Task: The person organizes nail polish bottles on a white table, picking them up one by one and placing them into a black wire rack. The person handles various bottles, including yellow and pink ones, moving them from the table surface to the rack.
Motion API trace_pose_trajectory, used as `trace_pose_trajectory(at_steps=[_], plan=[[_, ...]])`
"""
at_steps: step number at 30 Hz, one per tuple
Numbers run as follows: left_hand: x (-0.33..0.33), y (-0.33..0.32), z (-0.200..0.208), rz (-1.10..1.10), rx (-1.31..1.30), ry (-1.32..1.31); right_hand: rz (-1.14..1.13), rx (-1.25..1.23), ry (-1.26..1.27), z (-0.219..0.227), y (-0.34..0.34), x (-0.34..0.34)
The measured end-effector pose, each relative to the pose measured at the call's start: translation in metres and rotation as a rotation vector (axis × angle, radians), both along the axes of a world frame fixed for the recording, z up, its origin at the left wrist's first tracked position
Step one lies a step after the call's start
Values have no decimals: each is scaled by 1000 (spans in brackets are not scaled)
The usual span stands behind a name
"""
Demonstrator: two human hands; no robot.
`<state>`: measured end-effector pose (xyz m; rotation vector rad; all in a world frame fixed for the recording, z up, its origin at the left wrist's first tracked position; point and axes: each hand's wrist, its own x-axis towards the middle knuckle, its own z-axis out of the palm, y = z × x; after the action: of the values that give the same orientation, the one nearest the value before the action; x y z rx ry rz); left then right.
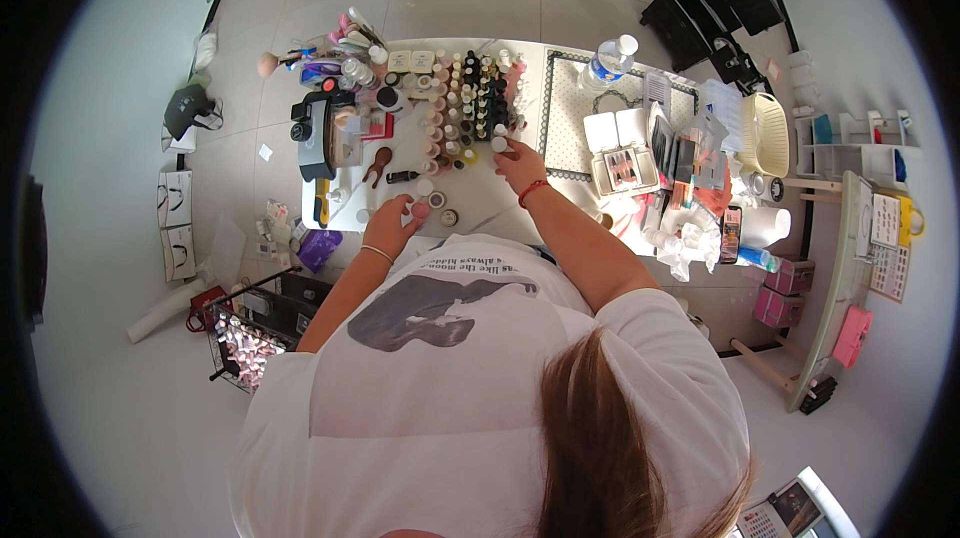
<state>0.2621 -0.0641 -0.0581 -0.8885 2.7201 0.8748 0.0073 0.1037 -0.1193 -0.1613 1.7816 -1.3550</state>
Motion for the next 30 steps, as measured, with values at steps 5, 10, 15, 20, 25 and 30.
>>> trace_pose_trajectory(at_steps=[5,10,15,20,25,30], plan=[[0,-1,-5,-5,-1,7,-15,-12,-17,0,-1,1],[-4,-1,-4,5,-2,18,-65,-11,-46,-1,-3,3],[-5,-2,-2,0,0,13,-89,17,-58,4,-3,5],[-8,-1,3,-9,1,2,-103,19,-48,1,-2,5],[-7,-1,1,-30,-3,19,-119,5,-46,-2,2,4],[-6,-1,3,-33,14,-5,-75,146,132,10,13,9]])
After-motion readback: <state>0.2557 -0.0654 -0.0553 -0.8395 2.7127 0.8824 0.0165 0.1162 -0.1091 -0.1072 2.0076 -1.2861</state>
